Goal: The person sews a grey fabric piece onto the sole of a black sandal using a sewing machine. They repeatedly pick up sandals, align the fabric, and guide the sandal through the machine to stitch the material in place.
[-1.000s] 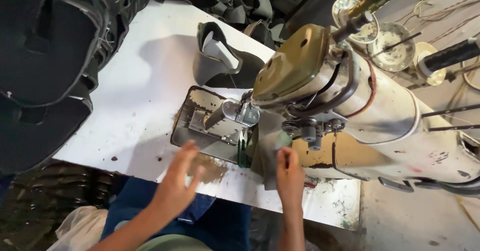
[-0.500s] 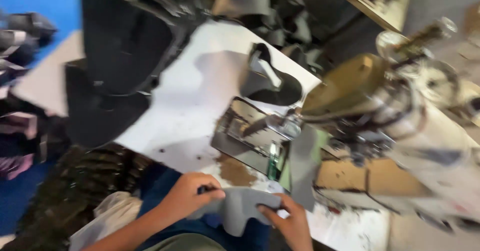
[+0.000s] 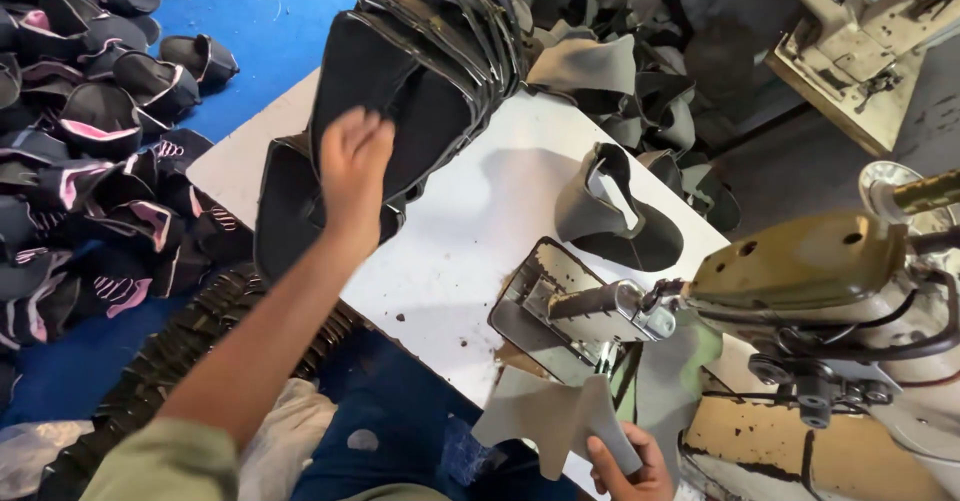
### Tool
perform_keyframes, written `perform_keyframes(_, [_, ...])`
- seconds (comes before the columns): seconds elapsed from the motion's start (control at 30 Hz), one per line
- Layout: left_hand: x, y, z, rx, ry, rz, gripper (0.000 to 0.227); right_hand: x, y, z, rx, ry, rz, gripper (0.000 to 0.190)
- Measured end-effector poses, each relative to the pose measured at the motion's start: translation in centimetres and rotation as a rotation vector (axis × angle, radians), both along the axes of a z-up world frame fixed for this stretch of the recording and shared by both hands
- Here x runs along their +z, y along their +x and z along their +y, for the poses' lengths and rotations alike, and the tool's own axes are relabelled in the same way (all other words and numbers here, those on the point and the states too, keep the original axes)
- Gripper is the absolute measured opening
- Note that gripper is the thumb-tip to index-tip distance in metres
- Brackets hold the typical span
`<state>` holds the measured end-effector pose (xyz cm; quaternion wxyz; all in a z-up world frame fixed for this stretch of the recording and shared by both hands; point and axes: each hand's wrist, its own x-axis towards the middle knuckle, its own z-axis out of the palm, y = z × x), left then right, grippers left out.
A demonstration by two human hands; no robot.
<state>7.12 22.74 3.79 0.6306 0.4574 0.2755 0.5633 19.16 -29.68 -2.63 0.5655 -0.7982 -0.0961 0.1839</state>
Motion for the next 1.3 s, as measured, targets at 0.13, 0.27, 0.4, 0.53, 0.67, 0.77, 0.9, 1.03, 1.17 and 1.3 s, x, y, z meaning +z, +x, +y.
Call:
perform_keyframes(0.13, [1.0,6.2,9.1,-0.309,-0.329,-0.216,0.046,-4.9,0.9,-4.1,0.006,0.038,-0.123,0.036])
perform_keyframes(0.27, [1.4,10.8,12.3,-0.232,-0.458,-0.131,0.040,-6.9,1.3,-6.6,0.015,0.313,-0.102,0.029])
perform_keyframes(0.4, [3.3,9.7,2.8,0.302,0.017,-0.035,0.048,-6.2,1.6,-7.7,-0.098,0.339,-0.094,0.031])
perform_keyframes(0.53, [5.3,2.1,-12.7,-0.156,0.204,-0.041,0.054,-5.4,0.6,-7.6,-0.034,0.070,-0.131,0.030])
perform_keyframes(0.67, [-2.7,-2.9,-23.0,-0.600,-0.266,0.086,0.037,-1.4,-1.8,-3.2,-0.045,0.084,0.038,0.029])
perform_keyframes(0.77, [-7.5,-5.9,-26.2,-0.656,-0.467,0.217,0.034,2.1,-4.3,0.8,-0.093,0.070,0.156,0.031])
perform_keyframes(0.9, [-7.4,-7.3,-26.5,-0.777,-0.408,0.266,0.031,6.3,-6.5,4.5,0.076,0.083,0.228,0.027])
perform_keyframes(1.03, [-2.7,-6.8,-26.7,-0.940,-0.265,0.276,0.027,8.8,-7.9,6.7,0.135,0.144,0.249,0.021])
perform_keyframes(1.17, [-1.7,-6.3,-27.9,-1.038,-0.169,0.156,0.032,10.5,-8.6,8.2,0.055,0.192,0.140,0.016])
perform_keyframes(1.3, [-3.7,-6.8,-29.3,-1.070,-0.350,0.137,0.040,11.3,-9.2,8.5,-0.039,0.047,0.031,0.016])
